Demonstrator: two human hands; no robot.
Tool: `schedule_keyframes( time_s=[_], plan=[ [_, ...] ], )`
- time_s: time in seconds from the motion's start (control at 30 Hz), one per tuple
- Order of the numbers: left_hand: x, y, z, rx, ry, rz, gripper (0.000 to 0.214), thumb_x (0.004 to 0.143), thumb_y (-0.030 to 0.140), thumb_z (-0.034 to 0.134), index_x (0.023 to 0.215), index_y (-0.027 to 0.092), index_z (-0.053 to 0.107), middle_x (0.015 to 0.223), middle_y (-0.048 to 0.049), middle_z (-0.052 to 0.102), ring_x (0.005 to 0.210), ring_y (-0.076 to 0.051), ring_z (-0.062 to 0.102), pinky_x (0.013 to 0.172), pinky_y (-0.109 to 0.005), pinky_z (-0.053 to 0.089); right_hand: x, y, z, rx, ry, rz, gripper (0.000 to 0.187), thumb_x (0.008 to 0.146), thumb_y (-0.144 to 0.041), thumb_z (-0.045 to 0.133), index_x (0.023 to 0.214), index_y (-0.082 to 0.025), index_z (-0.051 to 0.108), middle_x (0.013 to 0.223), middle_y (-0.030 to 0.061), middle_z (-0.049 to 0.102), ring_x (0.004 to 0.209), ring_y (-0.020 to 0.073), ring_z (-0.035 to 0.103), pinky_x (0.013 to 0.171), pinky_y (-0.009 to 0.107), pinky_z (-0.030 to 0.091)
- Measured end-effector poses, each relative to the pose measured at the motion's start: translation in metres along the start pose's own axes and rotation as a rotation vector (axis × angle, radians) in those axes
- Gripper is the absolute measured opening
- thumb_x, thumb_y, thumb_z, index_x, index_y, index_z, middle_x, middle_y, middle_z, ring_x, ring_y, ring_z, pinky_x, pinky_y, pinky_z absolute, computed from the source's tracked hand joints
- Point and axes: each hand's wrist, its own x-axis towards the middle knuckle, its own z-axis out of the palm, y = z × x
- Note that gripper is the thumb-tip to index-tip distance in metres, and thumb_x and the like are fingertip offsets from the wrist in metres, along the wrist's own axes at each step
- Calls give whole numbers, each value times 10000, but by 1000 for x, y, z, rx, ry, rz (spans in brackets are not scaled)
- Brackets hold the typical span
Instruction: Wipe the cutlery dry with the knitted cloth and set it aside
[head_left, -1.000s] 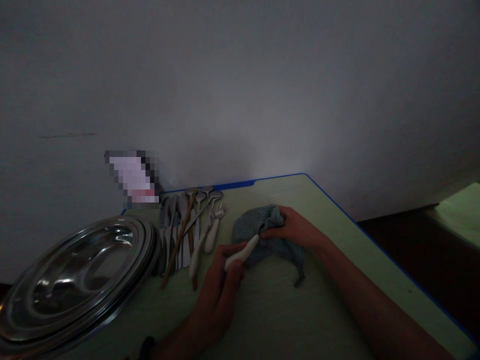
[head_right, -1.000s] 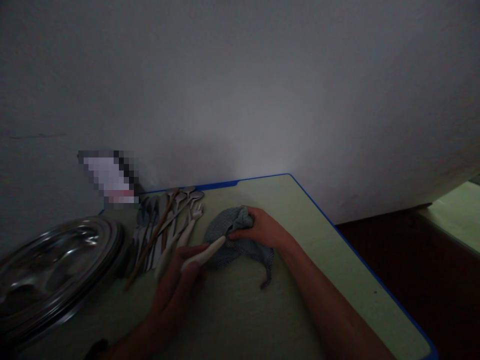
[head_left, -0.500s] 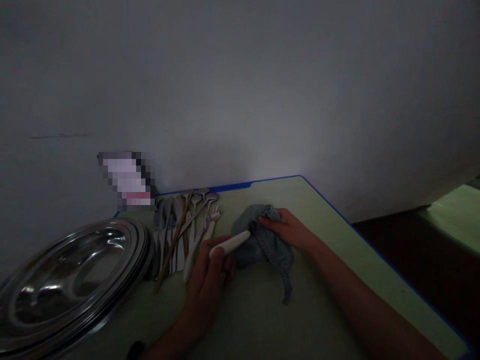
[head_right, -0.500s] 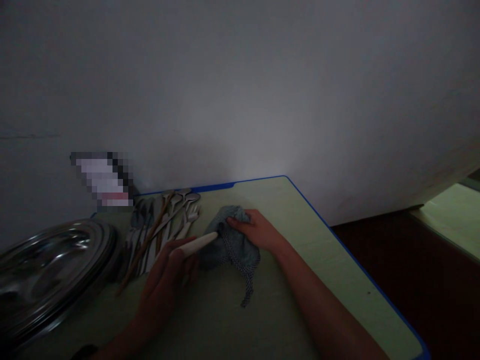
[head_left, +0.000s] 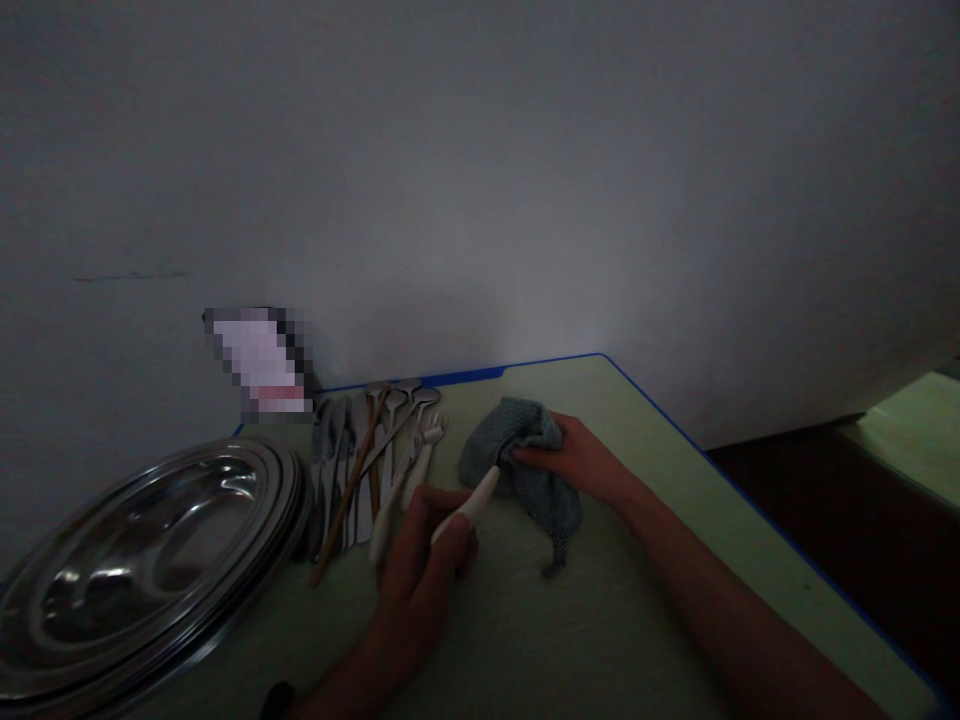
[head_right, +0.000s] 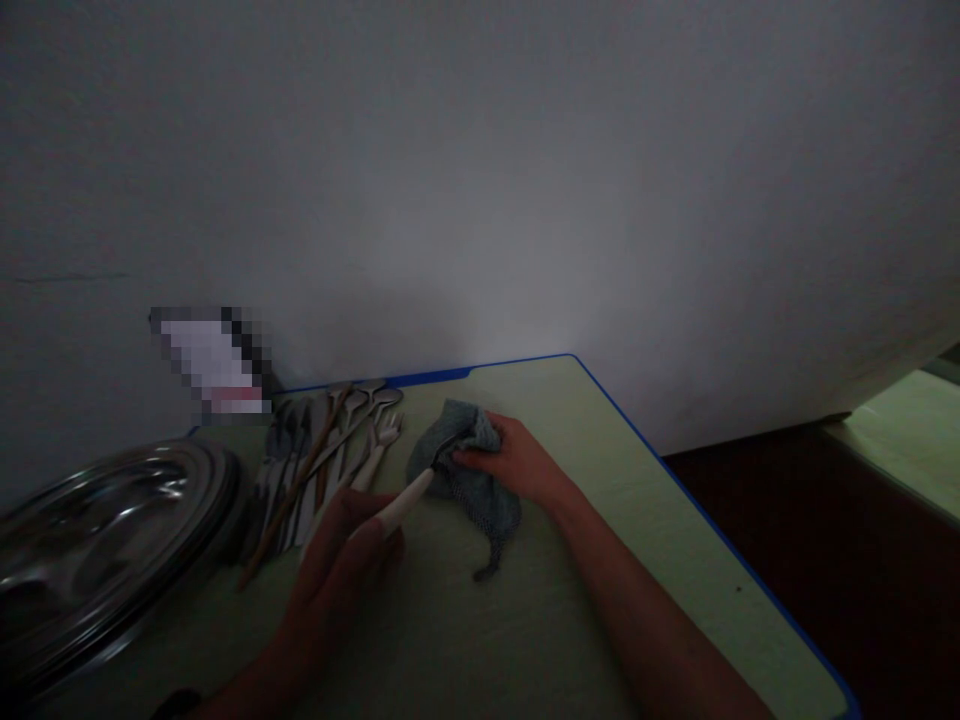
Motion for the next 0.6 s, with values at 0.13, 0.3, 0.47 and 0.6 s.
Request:
schedule_keyframes(
  time_s=[0.13,0.3,0.47,0.6],
  plan=[
    [-1,2,1,51,-43,-40,214,865,397,429,863,193,491,619,42,476,524,-114,424,490,-220,340,-3,-6,-5,-79,-121,13,255,621,-290,710,850,-186,674,859,15,704,814,210,632,761,356,488],
    [6,10,5,208,-292,-125,293,866,390,432,647,196,440,545,46,479,509,-119,448,503,-225,337,-2,-6,-6,-21,-51,40,198,681,-355,660,787,-188,673,752,-4,689,717,182,623,680,308,483],
    [9,7,4,164,-392,-135,284,887,392,410,683,197,440,595,32,533,542,-124,506,509,-217,372,0,6,21,274,179,182,273,651,-436,680,680,-167,642,619,-7,653,567,145,582,571,264,452],
    [7,2,4,147,-363,-135,276,894,403,394,736,190,471,688,6,545,585,-138,541,513,-228,408,-7,8,56,635,227,348,339,635,-454,693,801,-160,660,670,22,679,594,162,614,622,293,487]
  ],
)
